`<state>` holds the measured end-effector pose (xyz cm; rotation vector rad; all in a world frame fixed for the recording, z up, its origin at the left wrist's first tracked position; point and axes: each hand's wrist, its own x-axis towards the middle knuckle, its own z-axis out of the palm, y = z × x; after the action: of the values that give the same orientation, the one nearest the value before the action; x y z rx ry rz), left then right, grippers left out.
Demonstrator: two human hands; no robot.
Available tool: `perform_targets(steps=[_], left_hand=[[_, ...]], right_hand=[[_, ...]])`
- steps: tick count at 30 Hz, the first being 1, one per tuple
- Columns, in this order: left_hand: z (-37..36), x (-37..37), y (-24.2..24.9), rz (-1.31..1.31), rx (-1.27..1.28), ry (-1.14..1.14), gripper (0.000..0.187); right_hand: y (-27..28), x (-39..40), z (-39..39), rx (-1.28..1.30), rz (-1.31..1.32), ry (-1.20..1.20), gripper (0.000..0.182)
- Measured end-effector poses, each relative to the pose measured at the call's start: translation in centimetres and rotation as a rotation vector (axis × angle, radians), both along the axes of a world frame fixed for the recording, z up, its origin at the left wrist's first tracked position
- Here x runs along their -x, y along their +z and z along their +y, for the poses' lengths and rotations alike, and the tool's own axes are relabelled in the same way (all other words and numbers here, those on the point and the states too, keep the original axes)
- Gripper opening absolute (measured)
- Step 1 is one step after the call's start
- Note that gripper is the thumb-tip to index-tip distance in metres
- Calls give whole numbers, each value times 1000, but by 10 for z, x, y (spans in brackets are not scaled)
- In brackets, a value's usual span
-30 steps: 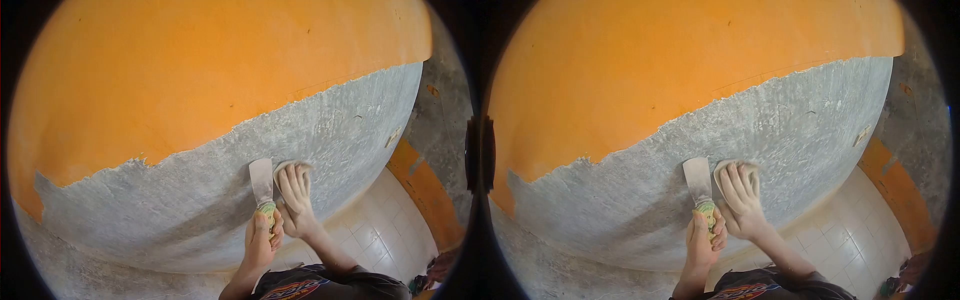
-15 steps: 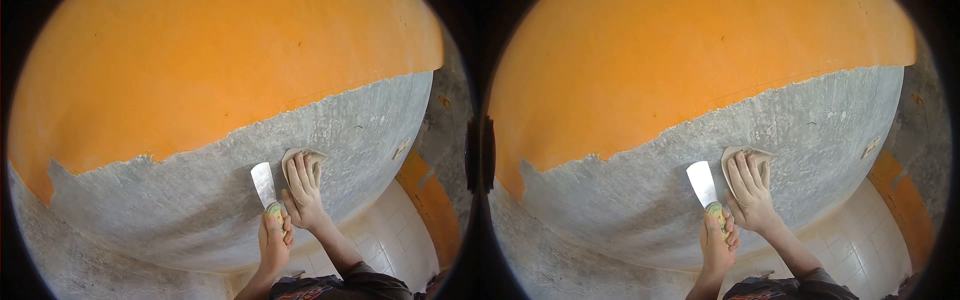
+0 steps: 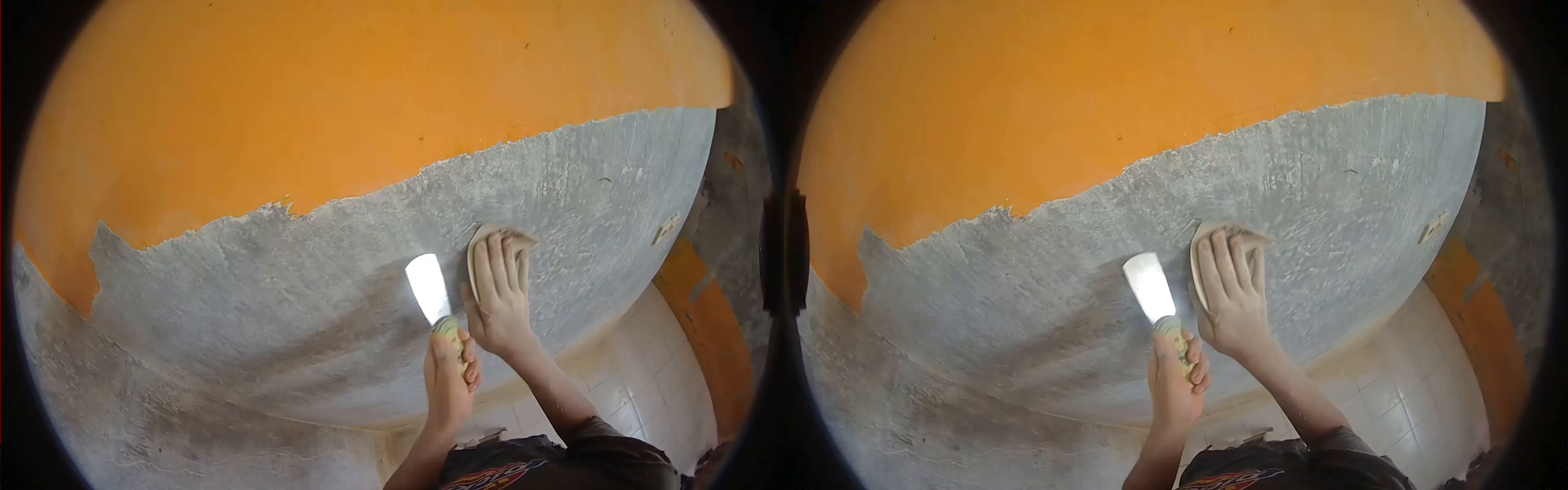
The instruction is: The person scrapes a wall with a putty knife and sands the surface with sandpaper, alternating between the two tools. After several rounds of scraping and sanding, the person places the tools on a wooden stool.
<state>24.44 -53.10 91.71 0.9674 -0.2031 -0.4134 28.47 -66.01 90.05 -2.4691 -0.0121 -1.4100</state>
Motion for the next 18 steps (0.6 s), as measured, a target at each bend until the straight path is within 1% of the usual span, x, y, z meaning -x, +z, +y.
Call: perform_targets(steps=[2, 4, 5, 7, 9, 11, 12, 14, 16, 18], left_hand=[[18, 2, -7, 80, -12, 64, 42], [30, 3, -14, 72, -15, 60, 42], [37, 3, -16, 55, -25, 67, 43], [49, 2, -19, 57, -22, 37, 43], [57, 1, -23, 63, -18, 44, 44], [59, -1, -25, 64, 2, 20, 44], [63, -2, -24, 63, 1, 7, 45], [67, -3, -24, 66, -2, -14, 45], [68, -6, -26, 74, 7, -47, 44], [71, -8, -30, 63, 48, -50, 44]], right_hand=[[-5, 2, 11, -5, 23, 3, 61], [4, -2, 15, 31, 13, -59, 59], [17, -3, 15, 28, 15, -69, 59], [57, -2, 14, 3, -74, -119, 57], [53, -2, 23, 15, -91, -157, 57], [30, 2, 38, -57, -10, -133, 58], [28, 3, 46, -63, 26, -161, 59], [35, 1, 43, -78, 1, -170, 59], [59, 5, 38, -79, -11, -152, 56], [58, 3, 42, -103, -15, -162, 56]])
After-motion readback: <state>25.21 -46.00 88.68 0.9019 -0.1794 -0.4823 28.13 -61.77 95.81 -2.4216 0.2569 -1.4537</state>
